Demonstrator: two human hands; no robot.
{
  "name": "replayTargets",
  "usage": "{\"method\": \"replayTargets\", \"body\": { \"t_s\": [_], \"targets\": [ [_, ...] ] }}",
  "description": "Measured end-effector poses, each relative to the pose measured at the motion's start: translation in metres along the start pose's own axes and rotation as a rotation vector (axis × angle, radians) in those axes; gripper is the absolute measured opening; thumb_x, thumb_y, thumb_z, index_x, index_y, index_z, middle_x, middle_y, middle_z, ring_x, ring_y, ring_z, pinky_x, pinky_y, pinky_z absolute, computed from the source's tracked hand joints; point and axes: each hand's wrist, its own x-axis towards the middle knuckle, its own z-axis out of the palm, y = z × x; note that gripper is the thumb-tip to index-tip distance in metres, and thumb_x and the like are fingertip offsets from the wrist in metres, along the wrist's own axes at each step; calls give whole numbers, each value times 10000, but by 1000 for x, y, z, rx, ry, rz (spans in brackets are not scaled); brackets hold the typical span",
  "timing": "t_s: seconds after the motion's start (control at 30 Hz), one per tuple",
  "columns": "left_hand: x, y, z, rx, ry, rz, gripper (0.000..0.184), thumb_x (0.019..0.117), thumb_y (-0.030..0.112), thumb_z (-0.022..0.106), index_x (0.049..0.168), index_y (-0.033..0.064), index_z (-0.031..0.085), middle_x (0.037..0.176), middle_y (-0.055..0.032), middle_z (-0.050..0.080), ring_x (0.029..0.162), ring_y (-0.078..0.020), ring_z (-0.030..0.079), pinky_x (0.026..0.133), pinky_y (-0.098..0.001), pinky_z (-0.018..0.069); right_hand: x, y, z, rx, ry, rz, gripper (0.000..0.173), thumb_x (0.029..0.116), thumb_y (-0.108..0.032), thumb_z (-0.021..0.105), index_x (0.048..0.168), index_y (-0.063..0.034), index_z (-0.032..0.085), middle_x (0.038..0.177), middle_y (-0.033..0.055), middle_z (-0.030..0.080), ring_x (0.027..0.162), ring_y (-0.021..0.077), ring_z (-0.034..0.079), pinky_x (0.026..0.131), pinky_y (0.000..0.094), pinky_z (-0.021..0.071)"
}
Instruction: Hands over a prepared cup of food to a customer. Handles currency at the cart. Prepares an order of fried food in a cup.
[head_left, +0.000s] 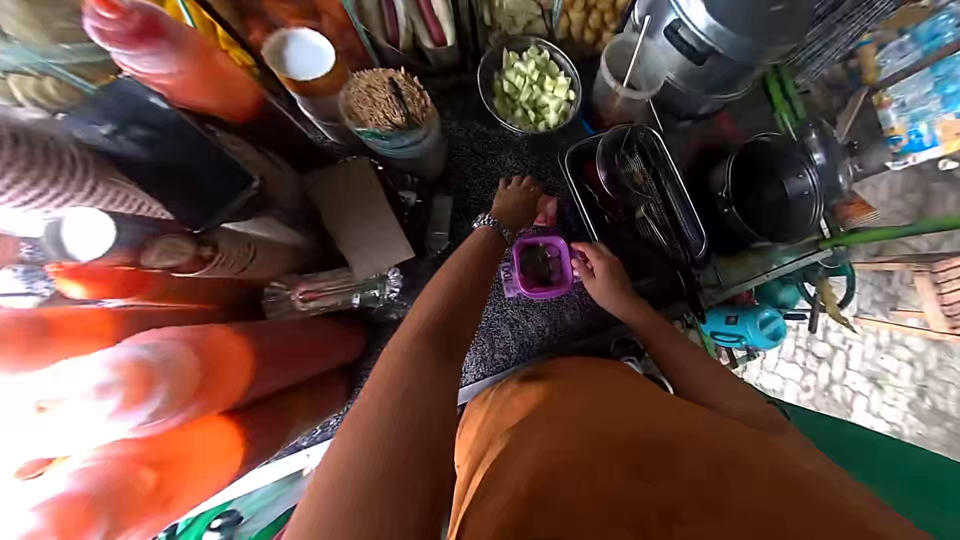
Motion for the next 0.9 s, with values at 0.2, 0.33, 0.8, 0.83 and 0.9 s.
{"method": "replayTargets", "body": {
  "t_s": [0.2, 0.33, 0.8, 0.83, 0.9],
  "targets": [
    [-31, -21, -9, -217, -16, -313, 591, 870, 24, 744, 1369, -162, 486, 1433, -422, 424, 1324, -593, 443, 1059, -712, 401, 25, -20, 9, -382, -156, -232, 156, 946, -77, 677, 1050, -37, 787, 1204, 240, 658, 1201, 447, 574, 1013, 593, 464],
    [-65, -34, -4, -233, 2, -389, 523, 840, 192, 837, 1228, -96, 637, 1496, -365, 378, 1325, -556, 453, 1036, -698, 433, 46, -28, 12, -560, -373, -273, 312, 957, 50, 579, 1185, -69, 756, 1320, 255, 592, 1275, 445, 524, 1052, 576, 439],
    [-199, 14, 17, -1242, 807, -420, 431, 993, 81, 489, 1392, -55, 395, 1130, -156, 626, 897, -159, 676, 807, -367, 594, 50, -47, 10, -330, -403, 67, 379, 1048, -270, 526, 1213, 47, 656, 1179, 270, 681, 1155, 433, 649, 951, 636, 498],
    [-209, 21, 19, -1283, 841, -438, 409, 1002, 73, 459, 1391, -29, 383, 1099, -110, 613, 850, -115, 668, 770, -323, 594, 48, -51, 16, -428, -424, 54, 408, 1031, -305, 581, 1226, 44, 663, 1236, 267, 660, 1202, 433, 624, 969, 630, 491],
    [-235, 29, 30, -1281, 843, -427, 363, 1033, 118, 417, 1393, 74, 415, 1100, -43, 600, 838, -69, 639, 767, -283, 573, 46, -53, 25, -545, -440, 38, 394, 1001, -269, 649, 1246, 39, 665, 1282, 256, 630, 1235, 423, 602, 974, 606, 500]
  ]
}}
